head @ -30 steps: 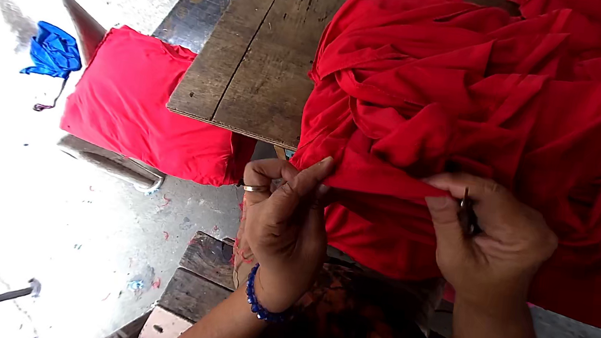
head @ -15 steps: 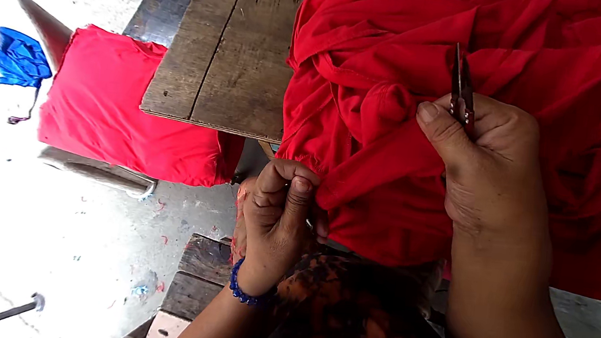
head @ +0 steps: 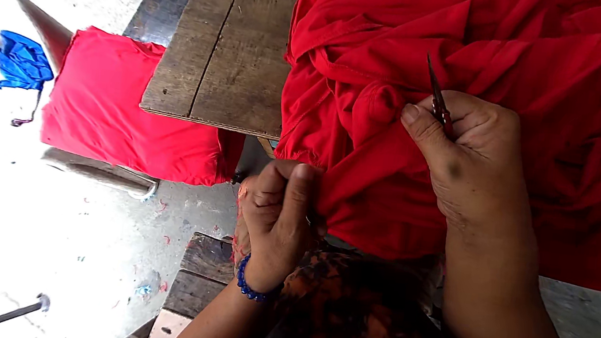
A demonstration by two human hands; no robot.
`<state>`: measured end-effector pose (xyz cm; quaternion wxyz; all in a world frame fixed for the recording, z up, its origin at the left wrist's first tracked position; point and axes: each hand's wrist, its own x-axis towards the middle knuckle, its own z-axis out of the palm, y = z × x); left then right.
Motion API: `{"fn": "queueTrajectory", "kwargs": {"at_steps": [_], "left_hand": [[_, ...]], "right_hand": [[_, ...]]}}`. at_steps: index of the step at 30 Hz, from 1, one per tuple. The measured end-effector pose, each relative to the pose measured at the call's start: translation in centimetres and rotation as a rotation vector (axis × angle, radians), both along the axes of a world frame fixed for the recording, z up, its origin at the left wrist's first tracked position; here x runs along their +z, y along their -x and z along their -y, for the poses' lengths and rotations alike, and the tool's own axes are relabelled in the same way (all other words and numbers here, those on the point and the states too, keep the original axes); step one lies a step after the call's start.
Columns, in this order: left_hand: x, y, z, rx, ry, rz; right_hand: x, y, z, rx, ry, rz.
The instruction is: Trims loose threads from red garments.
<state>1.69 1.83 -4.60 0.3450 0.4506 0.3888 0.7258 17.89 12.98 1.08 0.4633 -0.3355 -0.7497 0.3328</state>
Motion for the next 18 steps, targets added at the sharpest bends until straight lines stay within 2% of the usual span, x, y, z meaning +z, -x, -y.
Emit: {"fn": "queueTrajectory", "kwargs": {"at_steps": [5,11,18], "left_hand": [[-0.2,0.2,0.5,-0.081,-0.065,0.171],[-0.2,-0.1,1.0,-0.253,-0.134,0.238],[0.7,-1.0,1.4,-0.172,-0.065,0.226]], "right_hand": [[0.0,0.1,0.0,-0.008,0.001,0.009],[0.4,-0.1,0.8,-0.049,-0.025,0.061],[1.5,-2.0,4.5,-0.05,-0.11,0.119]]}}
